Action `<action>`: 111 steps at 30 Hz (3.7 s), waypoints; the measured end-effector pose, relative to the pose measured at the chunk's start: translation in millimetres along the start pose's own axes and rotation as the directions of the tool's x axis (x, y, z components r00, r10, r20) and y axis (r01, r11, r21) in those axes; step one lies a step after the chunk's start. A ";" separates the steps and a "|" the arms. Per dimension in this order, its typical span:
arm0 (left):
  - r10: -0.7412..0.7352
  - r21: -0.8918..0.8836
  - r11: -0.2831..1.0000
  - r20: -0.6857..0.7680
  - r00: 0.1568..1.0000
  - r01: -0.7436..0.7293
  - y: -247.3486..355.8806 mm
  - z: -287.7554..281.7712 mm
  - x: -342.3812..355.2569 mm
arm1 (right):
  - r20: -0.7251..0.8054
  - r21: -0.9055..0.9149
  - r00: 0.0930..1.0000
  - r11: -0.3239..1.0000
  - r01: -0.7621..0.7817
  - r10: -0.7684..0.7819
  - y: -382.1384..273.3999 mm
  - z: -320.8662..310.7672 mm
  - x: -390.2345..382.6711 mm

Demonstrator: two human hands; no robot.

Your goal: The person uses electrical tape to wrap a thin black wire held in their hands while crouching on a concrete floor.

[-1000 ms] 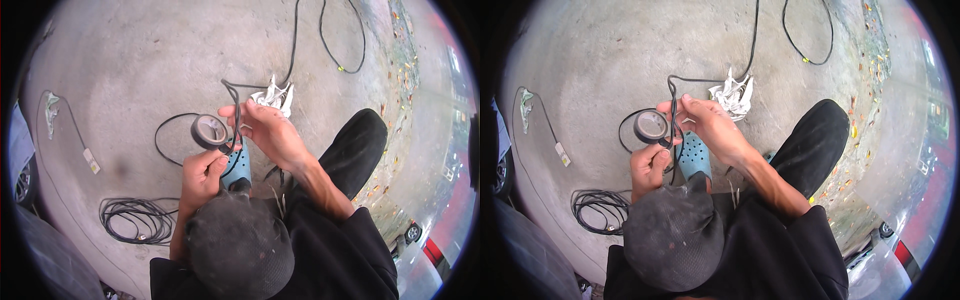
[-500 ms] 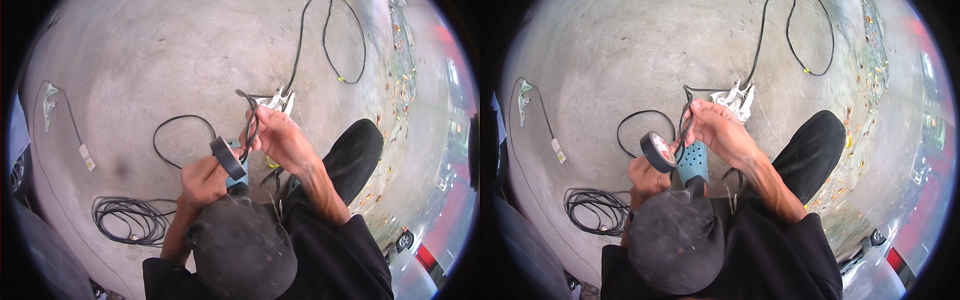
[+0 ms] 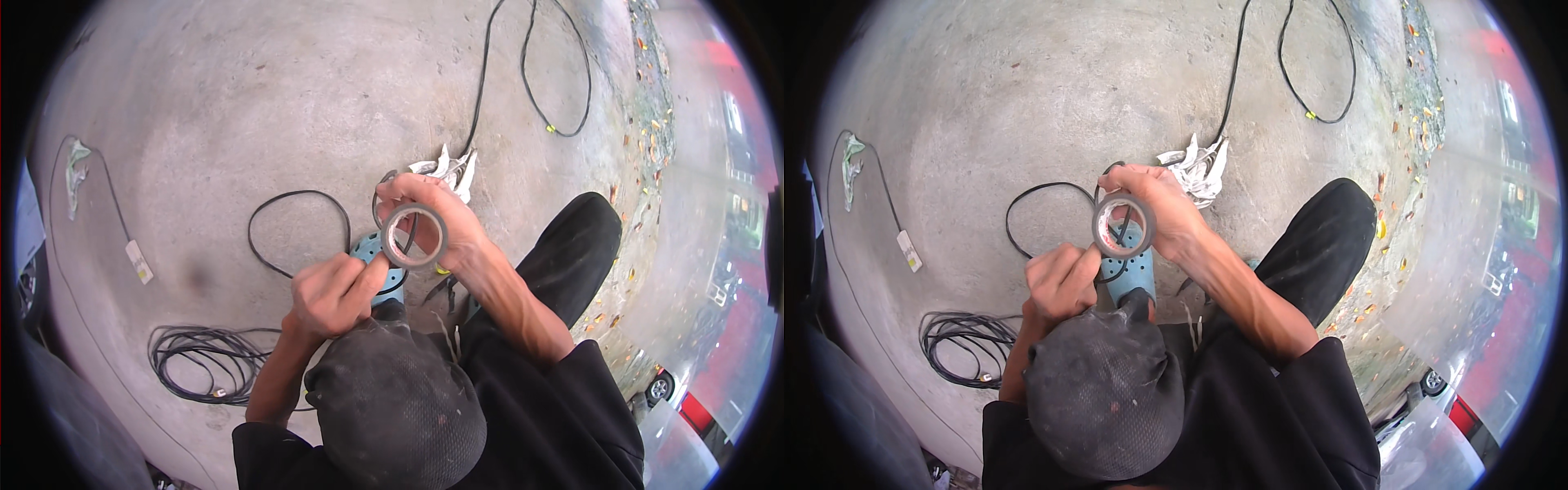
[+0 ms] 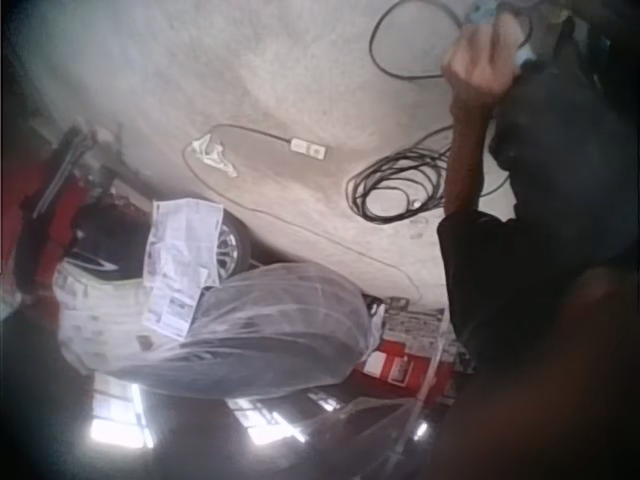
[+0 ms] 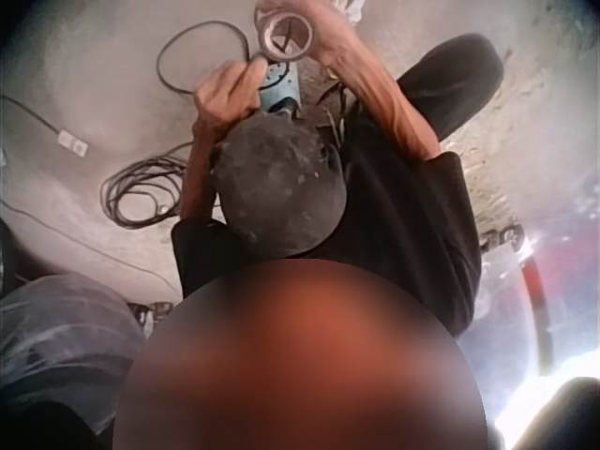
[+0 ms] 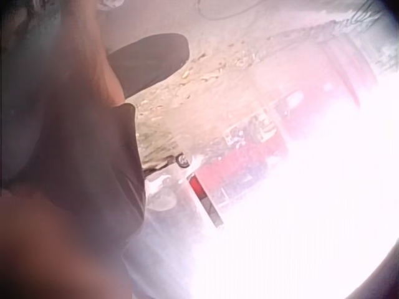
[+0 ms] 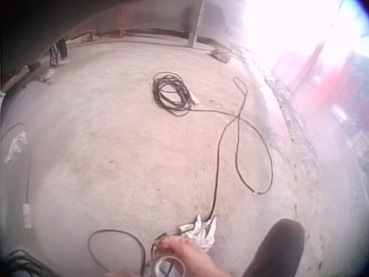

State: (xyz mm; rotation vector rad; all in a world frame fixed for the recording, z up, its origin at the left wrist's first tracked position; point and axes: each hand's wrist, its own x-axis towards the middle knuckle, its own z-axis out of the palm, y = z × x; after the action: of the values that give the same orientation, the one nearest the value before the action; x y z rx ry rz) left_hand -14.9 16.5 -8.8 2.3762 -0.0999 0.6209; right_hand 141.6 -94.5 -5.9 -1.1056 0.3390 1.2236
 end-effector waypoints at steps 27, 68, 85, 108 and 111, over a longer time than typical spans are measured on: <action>-0.668 -0.919 -0.093 0.342 0.661 0.382 8.8 35.4 -7.1 | -0.030 -0.015 0.993 0.993 0.116 -0.116 3.4 -11.2 19.7; -0.772 -0.877 0.312 -0.009 0.635 0.366 17.6 -9.9 63.0 | 0.273 0.249 0.942 0.960 0.128 -0.197 7.1 2.9 58.9; -0.640 -0.910 0.171 0.189 0.745 0.377 27.3 -18.2 61.8 | 0.399 -0.005 0.847 0.923 0.385 -0.351 -12.7 -18.9 59.9; -0.531 -0.035 0.847 -0.125 0.838 0.531 -5.0 22.6 28.8 | 0.180 -0.620 0.892 0.657 0.430 -0.414 -32.1 7.4 21.3; -0.462 0.069 0.880 -0.112 0.880 0.470 -3.6 29.9 22.4 | 0.252 -0.707 0.714 0.380 0.597 -0.653 -41.4 15.4 13.7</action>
State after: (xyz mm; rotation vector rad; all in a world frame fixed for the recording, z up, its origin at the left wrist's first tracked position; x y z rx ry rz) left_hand 17.8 2.5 -20.4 2.3314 0.5433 0.5043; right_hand 177.5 -71.3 11.7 -1.7864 -0.6131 0.5767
